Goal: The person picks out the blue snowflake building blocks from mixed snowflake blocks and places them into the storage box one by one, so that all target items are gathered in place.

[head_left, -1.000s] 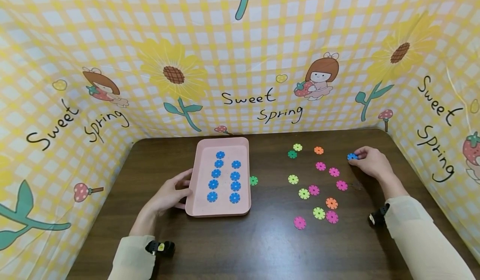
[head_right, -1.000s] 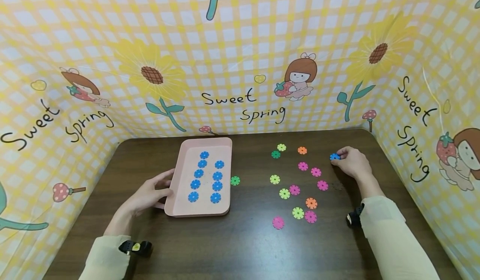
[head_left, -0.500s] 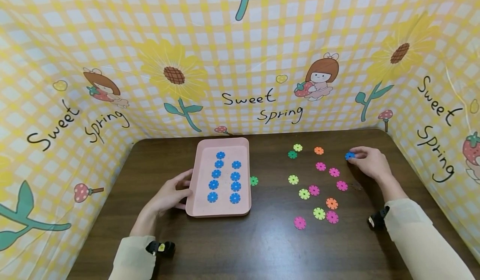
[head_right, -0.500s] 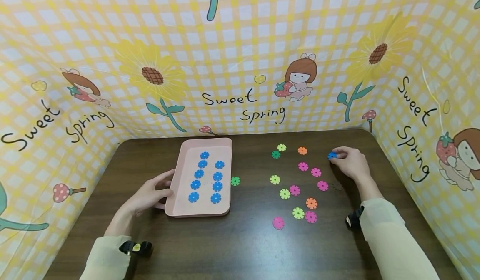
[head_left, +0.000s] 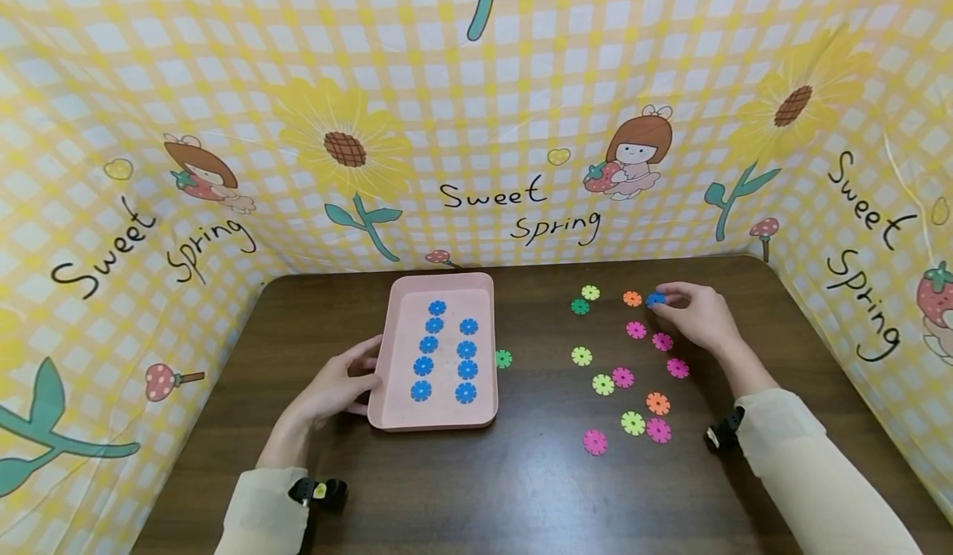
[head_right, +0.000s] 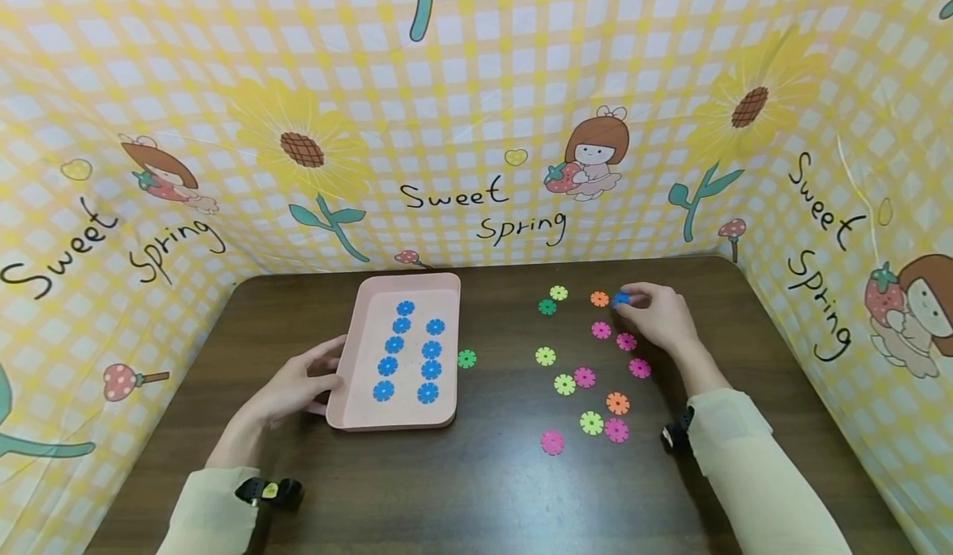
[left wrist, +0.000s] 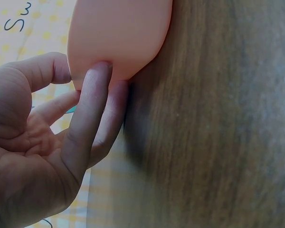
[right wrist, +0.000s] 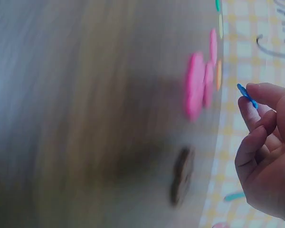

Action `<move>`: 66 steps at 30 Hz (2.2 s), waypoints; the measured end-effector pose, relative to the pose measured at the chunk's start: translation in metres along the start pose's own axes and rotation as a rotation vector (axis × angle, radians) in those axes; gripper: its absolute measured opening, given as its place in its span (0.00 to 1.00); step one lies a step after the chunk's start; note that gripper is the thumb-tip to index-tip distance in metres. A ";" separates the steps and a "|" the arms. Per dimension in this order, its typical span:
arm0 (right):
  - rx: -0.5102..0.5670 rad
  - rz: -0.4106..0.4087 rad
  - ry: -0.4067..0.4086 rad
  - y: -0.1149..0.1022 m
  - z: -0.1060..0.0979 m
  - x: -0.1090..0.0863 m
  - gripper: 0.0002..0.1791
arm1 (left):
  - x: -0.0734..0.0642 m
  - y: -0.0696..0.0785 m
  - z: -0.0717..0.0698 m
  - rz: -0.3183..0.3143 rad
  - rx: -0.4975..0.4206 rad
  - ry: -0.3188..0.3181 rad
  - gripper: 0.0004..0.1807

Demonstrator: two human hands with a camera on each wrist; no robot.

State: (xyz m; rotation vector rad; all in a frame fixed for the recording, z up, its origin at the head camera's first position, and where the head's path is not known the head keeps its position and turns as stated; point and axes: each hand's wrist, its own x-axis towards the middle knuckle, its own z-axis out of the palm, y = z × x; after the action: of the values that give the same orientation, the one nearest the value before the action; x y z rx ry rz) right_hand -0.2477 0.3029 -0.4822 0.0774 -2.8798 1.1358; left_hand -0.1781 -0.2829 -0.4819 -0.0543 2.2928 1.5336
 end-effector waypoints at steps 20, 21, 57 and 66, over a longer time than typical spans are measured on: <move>0.138 -0.218 -0.115 -0.103 0.078 0.034 0.18 | -0.002 0.000 0.000 0.012 -0.005 -0.003 0.40; 0.150 -0.223 -0.123 -0.107 0.082 0.036 0.19 | -0.002 0.000 0.000 0.012 -0.005 -0.002 0.40; -0.019 -0.247 -0.253 -0.191 0.193 0.066 0.20 | -0.002 0.000 0.001 0.025 -0.026 -0.010 0.40; -0.201 -0.263 -0.282 -0.200 0.193 0.067 0.21 | -0.003 0.000 0.001 0.031 -0.019 -0.013 0.40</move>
State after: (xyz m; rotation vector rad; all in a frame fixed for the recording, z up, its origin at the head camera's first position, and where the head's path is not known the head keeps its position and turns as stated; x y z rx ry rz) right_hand -0.3067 0.0228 -0.4831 0.6351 -3.0806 0.8454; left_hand -0.1755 -0.2822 -0.4812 -0.0142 2.2792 1.5667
